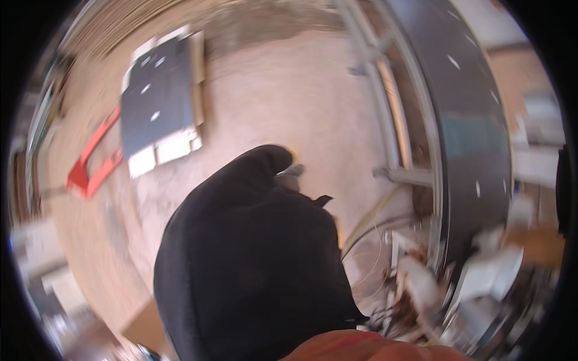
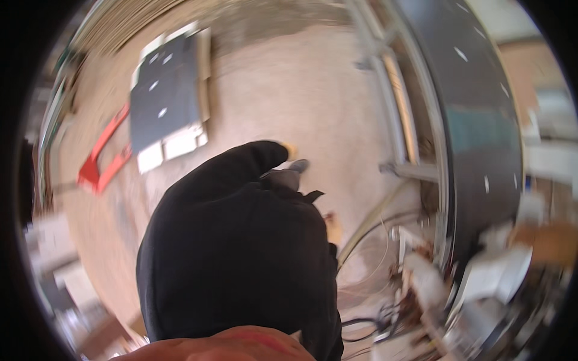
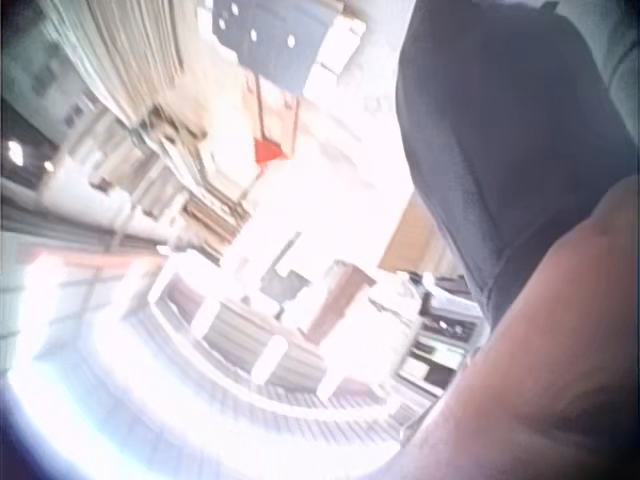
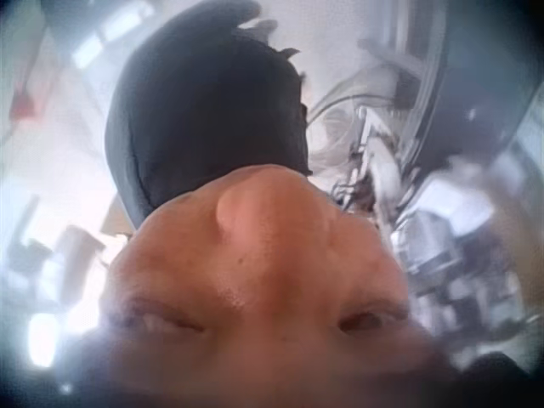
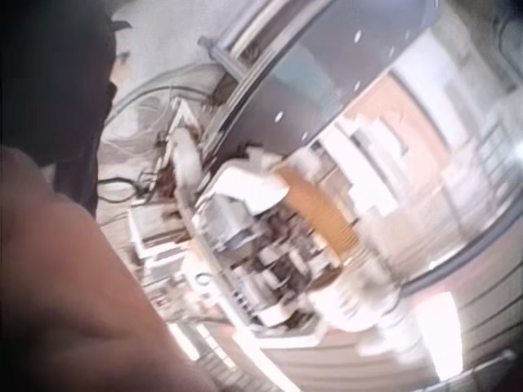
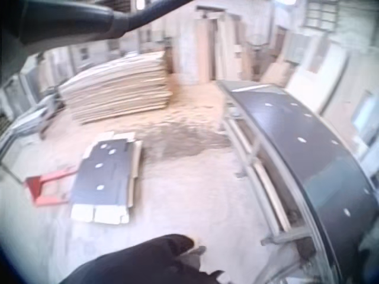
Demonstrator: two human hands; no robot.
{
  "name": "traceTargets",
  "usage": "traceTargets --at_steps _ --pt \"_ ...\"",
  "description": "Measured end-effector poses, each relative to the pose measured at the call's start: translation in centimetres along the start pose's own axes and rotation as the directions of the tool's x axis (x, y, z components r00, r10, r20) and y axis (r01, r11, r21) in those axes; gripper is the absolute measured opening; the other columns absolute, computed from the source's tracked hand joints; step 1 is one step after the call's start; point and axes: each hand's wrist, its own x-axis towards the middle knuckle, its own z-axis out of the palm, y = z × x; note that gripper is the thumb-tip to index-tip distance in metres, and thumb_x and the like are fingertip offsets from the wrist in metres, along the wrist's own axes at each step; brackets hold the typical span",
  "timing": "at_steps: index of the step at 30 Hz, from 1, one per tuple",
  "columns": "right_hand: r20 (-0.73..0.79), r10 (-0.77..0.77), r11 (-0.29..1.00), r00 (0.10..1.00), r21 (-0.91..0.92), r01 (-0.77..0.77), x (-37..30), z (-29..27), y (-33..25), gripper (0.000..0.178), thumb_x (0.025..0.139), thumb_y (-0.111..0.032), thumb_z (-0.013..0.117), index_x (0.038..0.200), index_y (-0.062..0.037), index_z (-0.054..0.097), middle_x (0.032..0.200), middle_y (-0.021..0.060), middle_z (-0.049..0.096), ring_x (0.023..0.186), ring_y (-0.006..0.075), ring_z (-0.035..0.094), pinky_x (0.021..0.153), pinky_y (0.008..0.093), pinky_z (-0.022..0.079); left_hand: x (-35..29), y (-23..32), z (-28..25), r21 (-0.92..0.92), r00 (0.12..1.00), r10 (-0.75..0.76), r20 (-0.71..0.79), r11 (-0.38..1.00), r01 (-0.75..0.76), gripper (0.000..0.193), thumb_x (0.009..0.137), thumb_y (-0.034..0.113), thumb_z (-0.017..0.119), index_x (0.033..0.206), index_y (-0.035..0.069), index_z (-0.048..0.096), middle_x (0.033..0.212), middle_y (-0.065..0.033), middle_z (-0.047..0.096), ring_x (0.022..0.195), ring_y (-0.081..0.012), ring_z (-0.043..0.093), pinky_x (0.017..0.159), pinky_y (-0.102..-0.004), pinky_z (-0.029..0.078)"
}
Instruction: The person repeatedly picks up dark rectangular panels from a stack and places them onto a large flatbed machine. They also handle thin strips and a printed label, moving them between the machine and a nearby computer console.
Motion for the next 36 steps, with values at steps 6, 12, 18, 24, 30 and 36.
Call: traceTargets --at_steps 6,12,18,24,30,36 --pt "0.064 0.261 0.788 0.963 0.563 -0.251 15.1 -16.6 -3.5 0.048 0.094 -0.006 0.048 0.141 0.0016 0.052 0.111 0.0115 0.069 0.09 0.0188 0.069 0.074 0.0322 0.055 4.1 -1.9 -9.5 -0.241 0.969 -0.19 -0.16 0.959 0.149 0.032 0.087 0.021 0.059 0.104 0.002 0.078 0.109 -0.0249 0.074 0.106 -0.0401 0.071 0.09 -0.0498 0.055" --pt "0.407 0.056 0.981 0.912 0.149 -0.126 27.4 -14.0 6.3 0.043 0.095 -0.014 0.058 0.135 0.0015 0.058 0.114 0.017 0.072 0.095 0.0244 0.073 0.08 0.0363 0.057 4.1 -4.1 -8.3 -0.373 0.912 -0.392 -0.12 0.869 0.325 0.032 0.081 0.014 0.062 0.105 0.003 0.08 0.108 -0.0252 0.075 0.108 -0.0392 0.072 0.092 -0.0468 0.056" --pt "0.584 -0.236 0.955 0.777 0.288 0.074 38.7 -11.7 8.5 0.039 0.093 -0.019 0.061 0.126 0.0018 0.066 0.116 0.0206 0.074 0.105 0.0297 0.072 0.093 0.0396 0.055 5.0 -5.0 -3.7 -0.176 0.918 -0.388 -0.08 0.912 0.37 0.03 0.086 0.024 0.059 0.097 0.004 0.08 0.104 -0.0215 0.076 0.102 -0.0387 0.073 0.086 -0.0508 0.057" --pt "0.232 0.022 0.998 0.972 -0.062 -0.008 43.4 -27.4 0.0 0.035 0.095 -0.024 0.057 0.122 -0.0051 0.069 0.12 0.0231 0.071 0.117 0.0384 0.066 0.099 0.0452 0.052 13.0 -2.0 -9.3 0.193 0.989 -0.139 0.057 0.973 0.126 0.031 0.093 0.03 0.058 0.102 0.011 0.08 0.111 -0.016 0.076 0.108 -0.0358 0.072 0.092 -0.0501 0.056" --pt "0.054 0.18 0.969 0.982 0.161 -0.186 45.8 -32.9 -2.0 0.041 0.092 -0.021 0.057 0.128 -0.005 0.066 0.115 0.0206 0.073 0.113 0.0359 0.068 0.098 0.0428 0.052 23.7 -0.3 -21.8 -0.002 0.989 -0.149 0.025 0.989 0.149 0.037 0.088 0.043 0.062 0.092 0.01 0.08 0.106 -0.0147 0.077 0.103 -0.0314 0.073 0.086 -0.0471 0.057" --pt "-0.116 0.472 0.792 0.874 0.492 -0.362 45.0 -33.2 0.2 0.039 0.094 -0.014 0.054 0.13 -0.0024 0.063 0.104 0.0129 0.075 0.093 0.0229 0.073 0.084 0.0376 0.056 38.5 6.0 -37.7 -0.006 0.988 0.142 0.055 0.99 -0.142 0.029 0.092 0.027 0.057 0.091 0.004 0.075 0.081 -0.0162 0.074 0.068 -0.0272 0.074 0.066 -0.0454 0.058"
